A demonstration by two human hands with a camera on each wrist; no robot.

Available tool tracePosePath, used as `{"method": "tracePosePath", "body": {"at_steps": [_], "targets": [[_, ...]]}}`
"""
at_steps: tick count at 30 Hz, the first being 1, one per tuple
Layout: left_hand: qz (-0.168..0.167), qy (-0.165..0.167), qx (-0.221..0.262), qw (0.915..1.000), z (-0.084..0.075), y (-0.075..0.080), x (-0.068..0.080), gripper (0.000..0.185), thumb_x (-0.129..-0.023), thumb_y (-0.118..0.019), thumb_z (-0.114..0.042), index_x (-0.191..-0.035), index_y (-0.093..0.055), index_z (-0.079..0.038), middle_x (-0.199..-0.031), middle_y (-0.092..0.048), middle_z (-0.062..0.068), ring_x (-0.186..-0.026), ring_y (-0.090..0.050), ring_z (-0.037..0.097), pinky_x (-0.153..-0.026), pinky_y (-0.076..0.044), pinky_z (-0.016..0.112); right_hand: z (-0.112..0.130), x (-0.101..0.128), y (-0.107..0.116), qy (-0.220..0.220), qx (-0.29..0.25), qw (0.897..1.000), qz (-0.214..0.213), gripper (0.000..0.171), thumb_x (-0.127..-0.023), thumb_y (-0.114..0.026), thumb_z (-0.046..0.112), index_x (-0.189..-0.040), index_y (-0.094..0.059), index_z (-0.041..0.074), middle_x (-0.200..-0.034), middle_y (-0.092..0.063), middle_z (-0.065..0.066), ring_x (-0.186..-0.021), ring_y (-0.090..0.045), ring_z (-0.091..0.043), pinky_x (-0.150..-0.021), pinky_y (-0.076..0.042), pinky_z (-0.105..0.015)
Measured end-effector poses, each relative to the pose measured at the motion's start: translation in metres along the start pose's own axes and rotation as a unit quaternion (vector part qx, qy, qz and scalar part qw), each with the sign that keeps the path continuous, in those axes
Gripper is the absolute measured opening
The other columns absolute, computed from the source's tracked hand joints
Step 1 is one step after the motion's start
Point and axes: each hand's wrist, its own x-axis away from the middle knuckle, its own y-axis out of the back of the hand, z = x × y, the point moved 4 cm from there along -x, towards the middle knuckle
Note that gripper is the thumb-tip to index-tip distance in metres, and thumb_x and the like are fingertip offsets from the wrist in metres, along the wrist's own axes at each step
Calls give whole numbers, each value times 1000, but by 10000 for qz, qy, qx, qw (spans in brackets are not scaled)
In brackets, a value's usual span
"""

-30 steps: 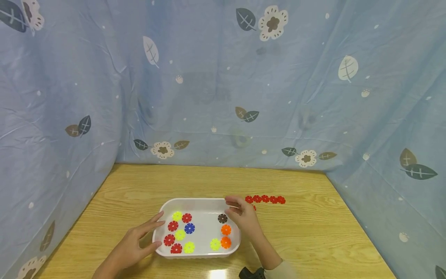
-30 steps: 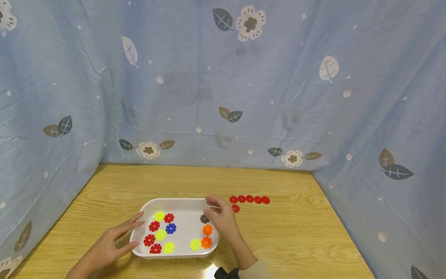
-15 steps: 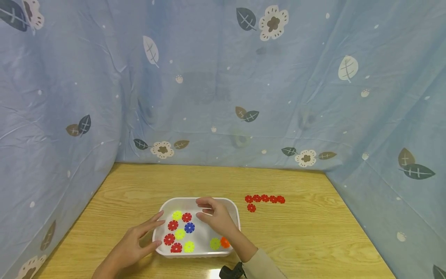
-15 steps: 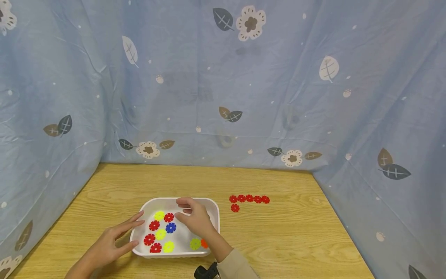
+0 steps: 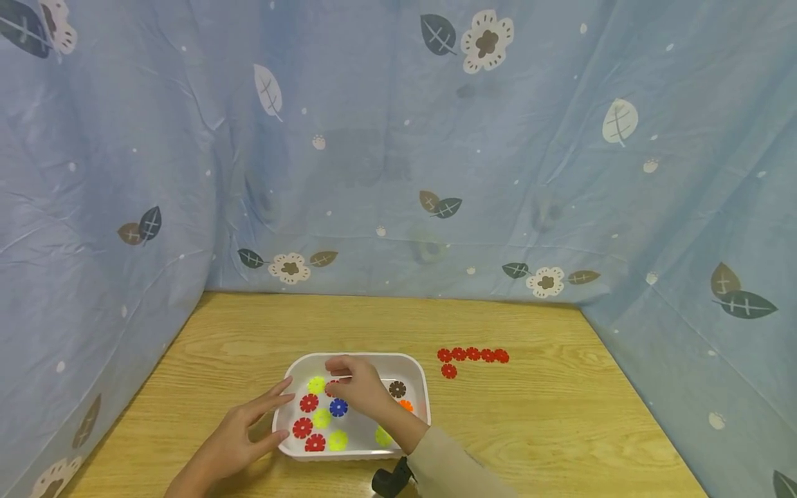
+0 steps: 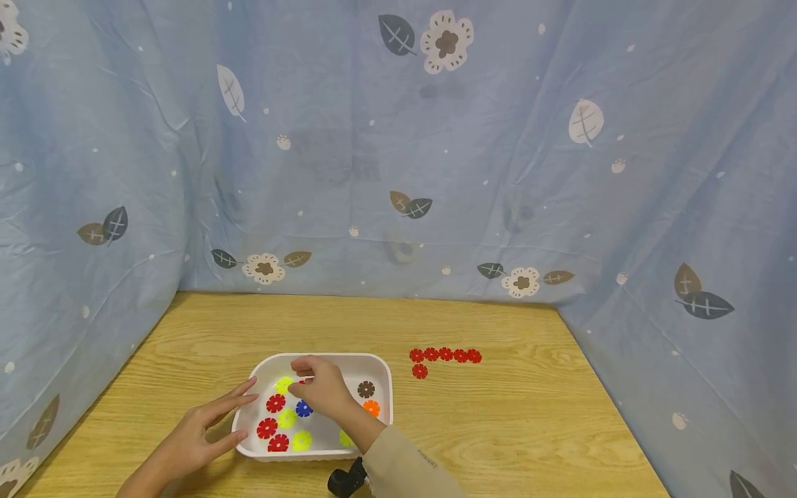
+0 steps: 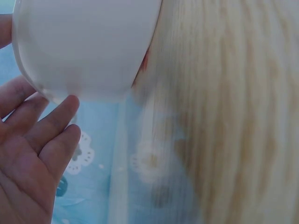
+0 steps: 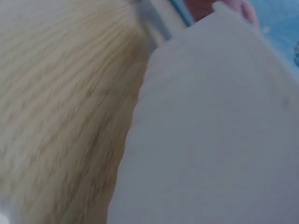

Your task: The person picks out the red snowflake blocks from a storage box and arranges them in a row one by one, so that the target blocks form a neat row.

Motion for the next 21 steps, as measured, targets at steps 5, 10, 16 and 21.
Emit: {"method": "tracePosePath", "body": {"at_steps": [5, 10, 16, 21], "targets": [[11, -2, 19, 10000, 0, -1, 0, 44, -79, -67, -30, -121, -55, -26, -139, -41, -8, -124, -39, 6, -96, -37, 20, -11, -6, -2, -283, 342, 9989, -145, 37, -80, -64, 8, -116, -57, 5, -112, -61, -7, -104, -57, -22, -83, -50, -26], [21, 37, -5, 10000, 1, 0, -1, 44, -80, -66, -30, -122, -55, -25, -139, -41, -7, -125, -37, 5, -97, -33, 18, -22, -9, -2, -495, 279, 9977, -360, 33, -77, -64, 3, -110, -60, 4, -107, -62, -7, -100, -58, -22, -83, -50, -29], [7, -46, 96, 9999, 1, -1, -1, 44, -80, -67, -27, -122, -55, -23, -139, -41, -4, -124, -36, 3, -96, -31, 12, -31, -11, -8, -474, 775, 9950, -424, 31, -74, -67, 2, -105, -62, 5, -101, -64, -5, -93, -58, -18, -82, -50, -28], [-64, -164, 166, 9997, 1, -1, 0, 44, -79, -67, -26, -122, -55, -23, -139, -42, -3, -124, -38, 4, -95, -27, 6, -35, -11, -13, -355, 1240, 9903, -519, 33, -73, -67, 1, -104, -63, 9, -100, -64, 0, -88, -57, -13, -78, -49, -23]]}}
